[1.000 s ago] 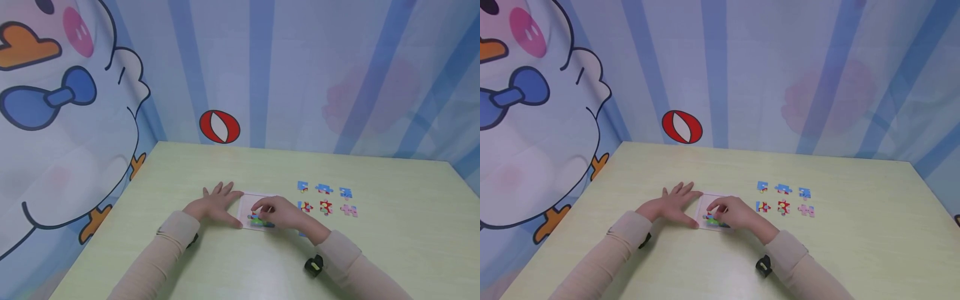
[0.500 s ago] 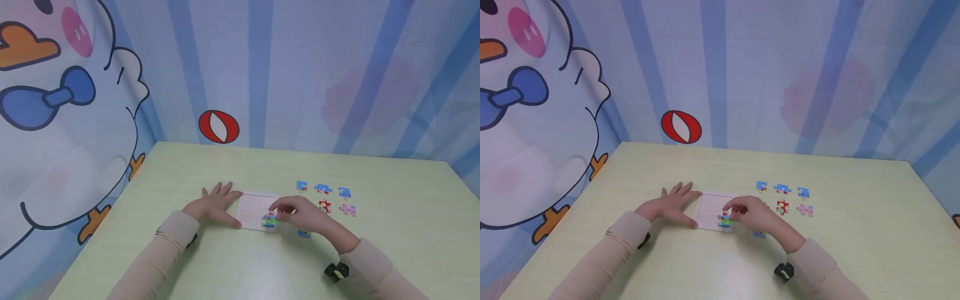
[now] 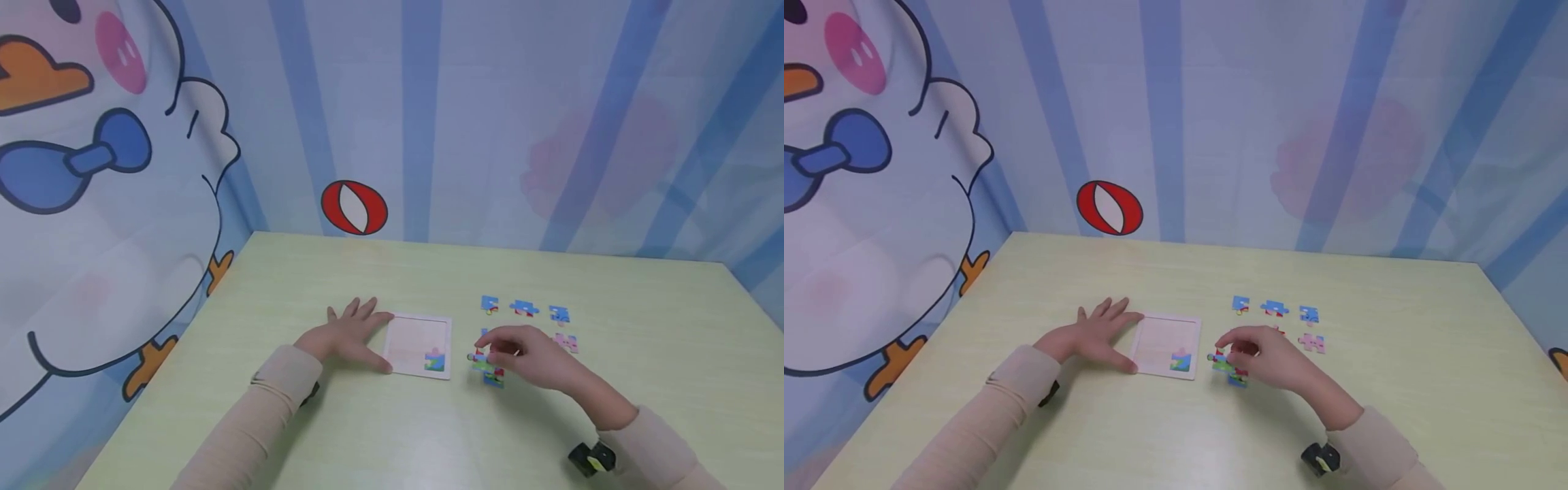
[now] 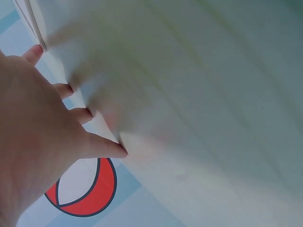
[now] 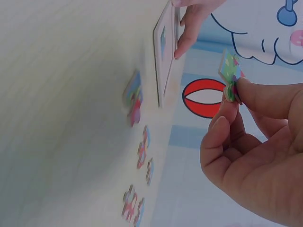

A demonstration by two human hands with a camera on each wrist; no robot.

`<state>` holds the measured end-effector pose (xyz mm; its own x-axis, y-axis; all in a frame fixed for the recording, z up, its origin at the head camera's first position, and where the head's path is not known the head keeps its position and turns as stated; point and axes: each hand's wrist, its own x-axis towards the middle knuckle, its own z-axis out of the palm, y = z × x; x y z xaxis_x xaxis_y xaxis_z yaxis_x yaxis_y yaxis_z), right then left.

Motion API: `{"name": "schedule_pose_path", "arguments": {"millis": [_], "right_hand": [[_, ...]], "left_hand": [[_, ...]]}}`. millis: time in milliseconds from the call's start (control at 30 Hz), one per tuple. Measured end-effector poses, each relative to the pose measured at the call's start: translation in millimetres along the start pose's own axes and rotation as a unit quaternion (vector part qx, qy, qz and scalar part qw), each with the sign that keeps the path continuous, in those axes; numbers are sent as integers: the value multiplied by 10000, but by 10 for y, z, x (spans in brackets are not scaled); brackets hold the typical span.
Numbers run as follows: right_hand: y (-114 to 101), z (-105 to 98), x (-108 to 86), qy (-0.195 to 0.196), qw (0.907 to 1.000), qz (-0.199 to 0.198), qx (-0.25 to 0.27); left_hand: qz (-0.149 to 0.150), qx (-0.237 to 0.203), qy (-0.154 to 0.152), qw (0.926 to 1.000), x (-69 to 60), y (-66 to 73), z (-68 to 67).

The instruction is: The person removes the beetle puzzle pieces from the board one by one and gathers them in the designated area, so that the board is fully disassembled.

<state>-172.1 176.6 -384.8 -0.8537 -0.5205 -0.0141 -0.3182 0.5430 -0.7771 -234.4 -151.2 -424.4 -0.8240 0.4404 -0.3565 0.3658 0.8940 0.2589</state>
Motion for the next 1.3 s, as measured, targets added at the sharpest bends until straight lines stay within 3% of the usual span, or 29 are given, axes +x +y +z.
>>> {"name": "schedule_pose_path", "arguments": {"millis": [333, 1300], "right_hand": [[157, -82, -154, 238, 9993, 2, -297], [568, -192, -263, 95, 9956, 684, -628]], "left_hand": [[32, -70, 18, 10000, -24, 3, -12], [19, -39, 34, 10000, -10, -14, -2]]}}
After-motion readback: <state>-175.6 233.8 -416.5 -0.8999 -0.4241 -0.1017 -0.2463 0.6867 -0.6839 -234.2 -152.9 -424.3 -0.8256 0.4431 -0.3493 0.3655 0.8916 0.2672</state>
